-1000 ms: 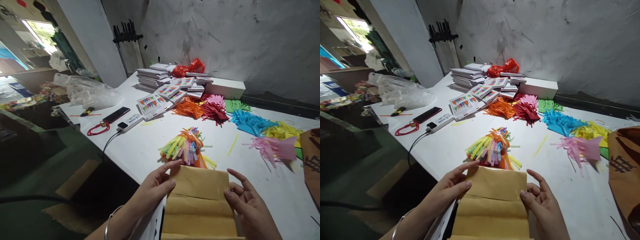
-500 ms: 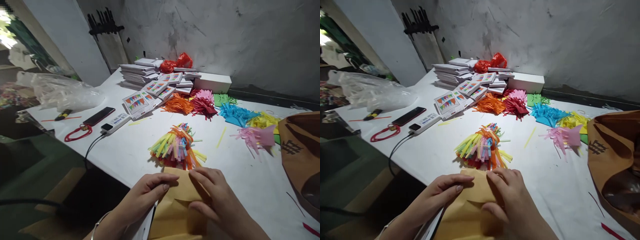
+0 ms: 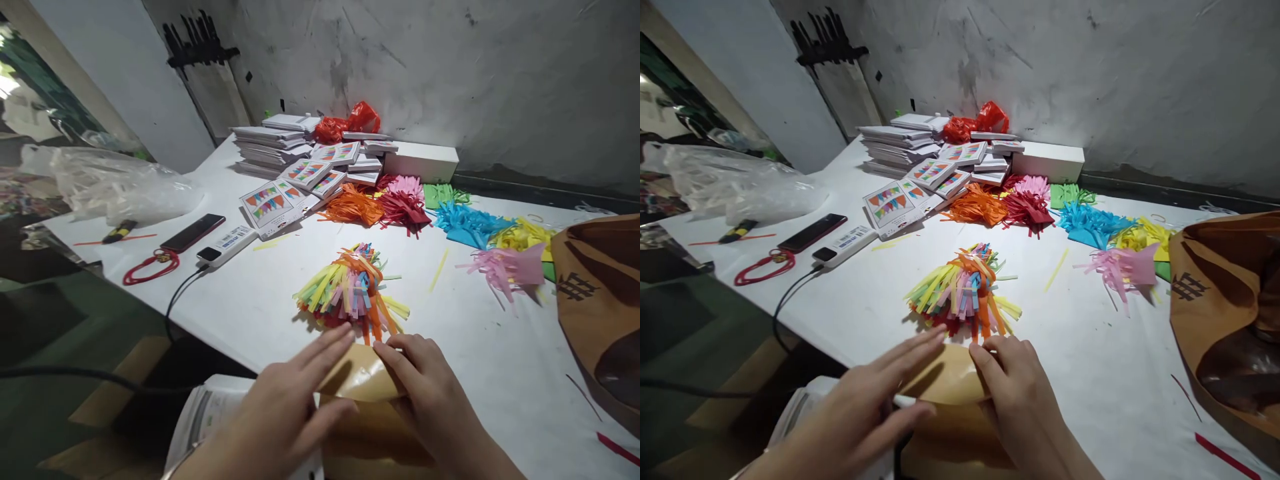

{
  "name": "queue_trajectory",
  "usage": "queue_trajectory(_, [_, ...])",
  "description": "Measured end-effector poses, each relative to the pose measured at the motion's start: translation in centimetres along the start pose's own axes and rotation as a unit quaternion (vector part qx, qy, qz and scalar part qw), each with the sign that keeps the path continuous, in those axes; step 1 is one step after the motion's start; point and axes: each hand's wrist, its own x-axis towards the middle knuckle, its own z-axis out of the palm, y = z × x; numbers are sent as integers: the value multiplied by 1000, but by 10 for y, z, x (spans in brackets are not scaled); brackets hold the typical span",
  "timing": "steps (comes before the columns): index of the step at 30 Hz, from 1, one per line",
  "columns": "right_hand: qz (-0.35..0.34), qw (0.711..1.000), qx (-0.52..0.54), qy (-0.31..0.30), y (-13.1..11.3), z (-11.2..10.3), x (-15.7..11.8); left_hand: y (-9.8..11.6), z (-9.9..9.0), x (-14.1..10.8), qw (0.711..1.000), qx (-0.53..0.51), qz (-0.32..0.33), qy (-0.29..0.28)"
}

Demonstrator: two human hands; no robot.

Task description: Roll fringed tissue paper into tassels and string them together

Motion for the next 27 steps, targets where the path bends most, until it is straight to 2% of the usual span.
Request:
queue_trajectory(3, [-15, 1000, -4, 4, -5, -1, 2, 5, 13, 3, 996, 69, 39, -39])
queue_trajectory(7, [13, 997, 58, -50, -8, -10, -2, 1, 22, 6, 984, 151, 89, 3])
queue_trajectory(9, [23, 995, 78, -57, -7, -12, -5, 0, 22, 5, 980, 170, 102, 3])
queue_trajectory(12, [20, 995, 89, -31, -3, -12, -7, 2, 18, 3, 981, 162, 103, -30])
queue_trajectory(17, [-31, 997, 69, 20, -1, -10, -5, 3, 11, 1, 987, 122, 87, -59])
queue_trajectory(19, [-45, 997, 66, 20, -2, -11, -4, 2, 11, 1, 989, 110, 66, -68])
queue_trajectory(22, [-23, 996, 89, 1, -5, -13, -4, 0, 17, 1, 992, 94, 47, -68])
queue_trajectory(27, [-15, 992, 123, 1, -4, -12, -6, -2, 25, -1, 995, 52, 67, -48])
